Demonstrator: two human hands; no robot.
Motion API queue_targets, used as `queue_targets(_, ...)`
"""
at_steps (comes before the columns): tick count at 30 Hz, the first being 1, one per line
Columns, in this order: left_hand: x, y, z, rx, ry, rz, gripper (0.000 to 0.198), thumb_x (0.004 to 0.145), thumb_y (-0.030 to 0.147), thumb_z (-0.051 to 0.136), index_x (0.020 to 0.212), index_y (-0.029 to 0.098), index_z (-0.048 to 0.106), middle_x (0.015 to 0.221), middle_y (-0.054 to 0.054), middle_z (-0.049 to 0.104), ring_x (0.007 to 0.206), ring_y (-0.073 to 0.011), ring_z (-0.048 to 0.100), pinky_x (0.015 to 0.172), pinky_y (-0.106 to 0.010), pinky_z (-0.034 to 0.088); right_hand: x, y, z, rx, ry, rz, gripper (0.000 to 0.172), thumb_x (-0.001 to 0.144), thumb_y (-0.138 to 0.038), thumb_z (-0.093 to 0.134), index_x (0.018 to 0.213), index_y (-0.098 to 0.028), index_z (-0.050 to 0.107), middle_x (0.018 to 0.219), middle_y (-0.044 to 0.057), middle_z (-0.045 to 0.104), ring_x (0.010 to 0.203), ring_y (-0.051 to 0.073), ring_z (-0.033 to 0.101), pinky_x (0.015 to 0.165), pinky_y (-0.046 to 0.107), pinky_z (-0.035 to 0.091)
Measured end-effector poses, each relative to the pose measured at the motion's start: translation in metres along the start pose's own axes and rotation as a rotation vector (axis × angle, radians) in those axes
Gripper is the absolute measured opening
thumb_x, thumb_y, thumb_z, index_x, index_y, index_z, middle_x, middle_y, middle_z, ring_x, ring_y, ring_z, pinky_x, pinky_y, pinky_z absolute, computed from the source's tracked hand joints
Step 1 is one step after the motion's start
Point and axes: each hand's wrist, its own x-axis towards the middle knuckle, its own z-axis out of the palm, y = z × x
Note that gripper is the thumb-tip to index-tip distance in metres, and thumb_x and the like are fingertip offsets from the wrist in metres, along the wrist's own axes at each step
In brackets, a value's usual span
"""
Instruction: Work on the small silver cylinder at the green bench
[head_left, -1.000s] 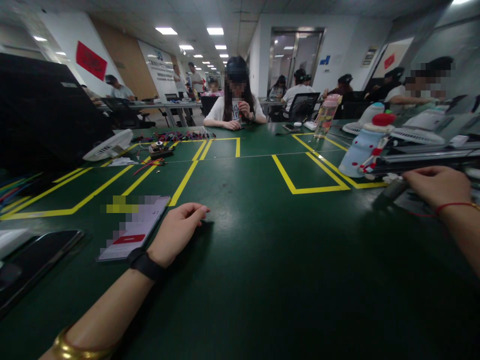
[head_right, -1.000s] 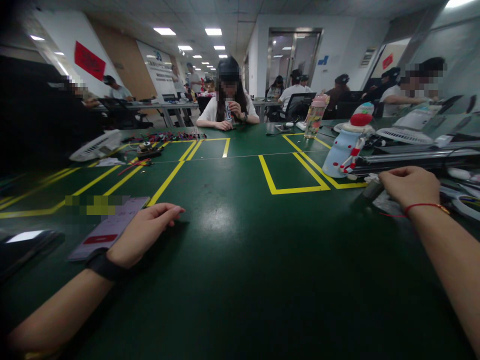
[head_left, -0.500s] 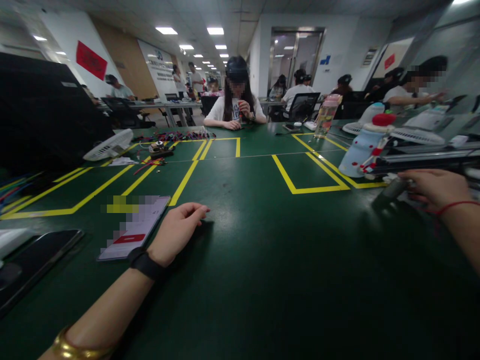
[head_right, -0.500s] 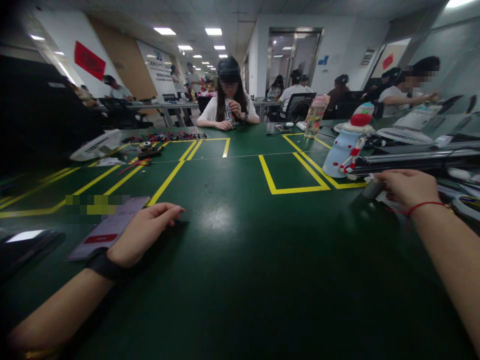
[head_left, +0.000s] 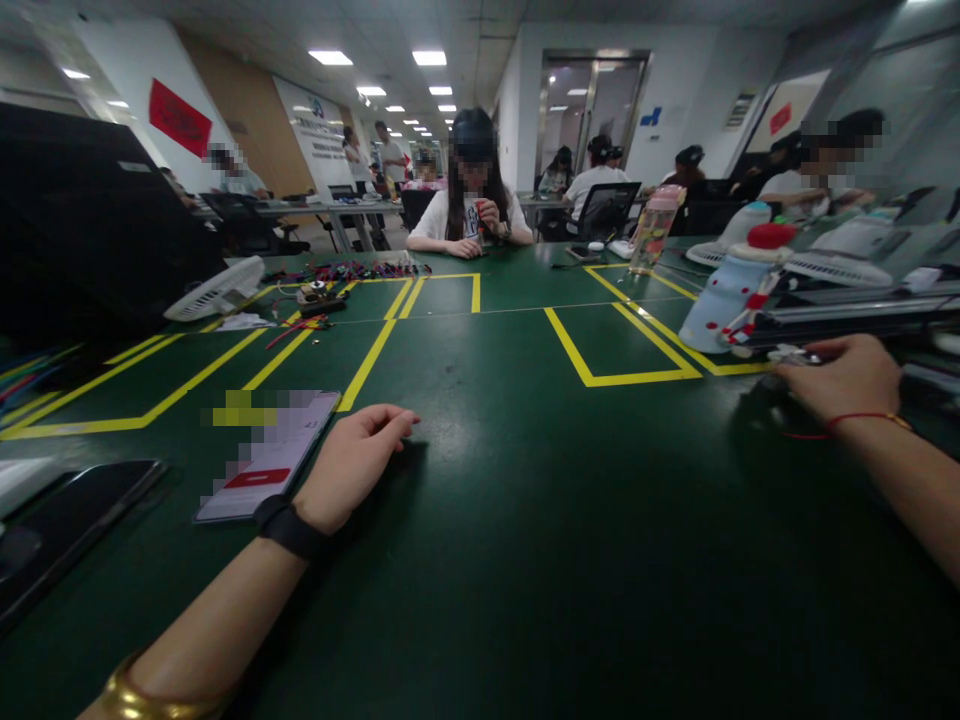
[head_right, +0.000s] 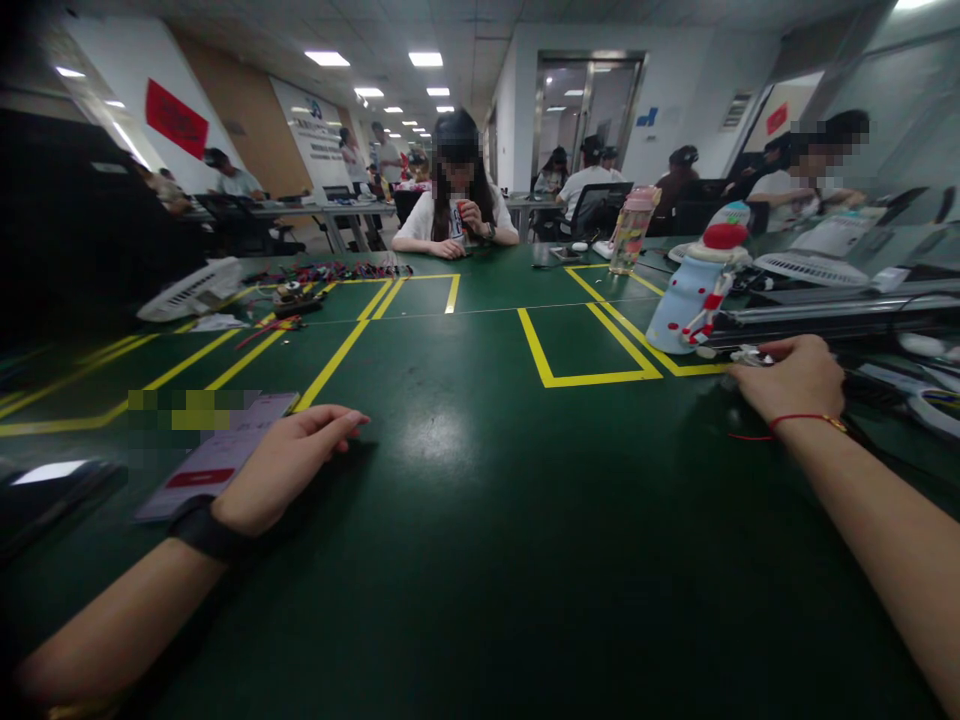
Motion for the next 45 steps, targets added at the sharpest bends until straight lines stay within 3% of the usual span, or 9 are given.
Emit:
queue_targets(5,-0.001,0.004,0.001,0.015,0.004,0.006,0.038,0.080,0.055,0.059,0.088,0.020,0.072,0.068,0.000,0.063,0.064,-0.0178,0.057,0.057,-0.027,0.039,-0.056,-0.080,-0.013,0.302,-0.145,-0.188,0.057,0.065,-0.044,0.076,0.108,-0.011,0.058,0.103,0.014,0.063,0.087,0.019,0.061,0.081,0.034,0.050)
queue_targets(9,-0.003,0.005,0.001,0.042,0.005,0.009,0.038,0.080,0.055,0.059,0.088,0.020,0.072,0.067,0.000,0.062,0.062,-0.0180,0.056,0.055,-0.026,0.038,-0.145,-0.141,-0.030,0.670,-0.517,-0.551,0.045,0.074,-0.045,0.072,0.106,-0.019,0.055,0.111,0.006,0.063,0.090,0.014,0.063,0.078,0.027,0.055)
queue_targets(11,-0.003,0.006,0.001,0.057,0.001,0.012,0.038,0.081,0.055,0.058,0.089,0.021,0.072,0.066,0.000,0.062,0.061,-0.0178,0.056,0.054,-0.026,0.037,-0.183,-0.156,-0.036,0.816,-0.668,-0.712,0.033,0.078,-0.036,0.070,0.103,-0.021,0.055,0.114,0.004,0.062,0.095,0.012,0.062,0.082,0.026,0.055)
queue_targets(14,-0.002,0.005,0.001,0.073,-0.001,0.021,0.037,0.081,0.054,0.058,0.090,0.021,0.072,0.067,0.000,0.063,0.061,-0.0176,0.055,0.053,-0.026,0.037,-0.213,-0.163,-0.036,0.859,-0.747,-0.778,0.028,0.080,-0.029,0.068,0.104,-0.023,0.053,0.116,0.001,0.061,0.099,0.011,0.062,0.087,0.027,0.054)
queue_targets(23,-0.020,0.023,0.014,0.100,-0.064,0.172,0.032,0.087,0.050,0.055,0.094,0.024,0.073,0.087,-0.003,0.070,0.079,-0.0220,0.062,0.069,-0.032,0.045,-0.217,-0.164,-0.024,0.854,-0.869,-0.778,0.034,0.082,-0.028,0.066,0.112,-0.024,0.052,0.123,0.003,0.058,0.110,0.014,0.058,0.096,0.032,0.050)
queue_targets(26,-0.040,0.041,0.031,0.048,-0.186,0.360,0.028,0.091,0.043,0.053,0.105,0.029,0.072,0.108,-0.003,0.069,0.097,-0.0225,0.062,0.086,-0.033,0.046,-0.221,-0.161,-0.020,0.904,-0.894,-0.703,0.051,0.078,-0.028,0.071,0.121,-0.025,0.045,0.121,0.004,0.058,0.107,0.014,0.060,0.093,0.032,0.052)
queue_targets(29,-0.054,0.055,0.044,-0.025,-0.309,0.500,0.028,0.094,0.035,0.051,0.112,0.032,0.072,0.108,-0.004,0.067,0.101,-0.0212,0.061,0.091,-0.034,0.047,-0.225,-0.159,-0.015,0.993,-0.937,-0.622,0.060,0.075,-0.028,0.074,0.122,-0.025,0.037,0.116,0.004,0.059,0.102,0.013,0.062,0.091,0.030,0.054)
queue_targets(38,-0.059,0.068,0.050,-0.044,-0.192,0.536,0.012,0.088,0.024,0.064,0.088,0.026,0.076,0.094,-0.002,0.065,0.089,-0.0166,0.062,0.080,-0.029,0.048,-0.224,-0.162,-0.013,0.940,-0.937,-0.628,0.056,0.073,-0.031,0.076,0.117,-0.023,0.041,0.105,0.000,0.061,0.092,0.010,0.062,0.083,0.027,0.054)
queue_targets(45,-0.057,0.063,0.039,-0.017,-0.083,0.504,0.012,0.090,0.029,0.062,0.089,0.026,0.074,0.094,0.000,0.063,0.088,-0.0160,0.061,0.078,-0.029,0.046,-0.224,-0.161,-0.018,0.872,-0.875,-0.684,0.045,0.078,-0.025,0.068,0.117,-0.023,0.046,0.106,0.000,0.060,0.092,0.009,0.061,0.083,0.025,0.053)
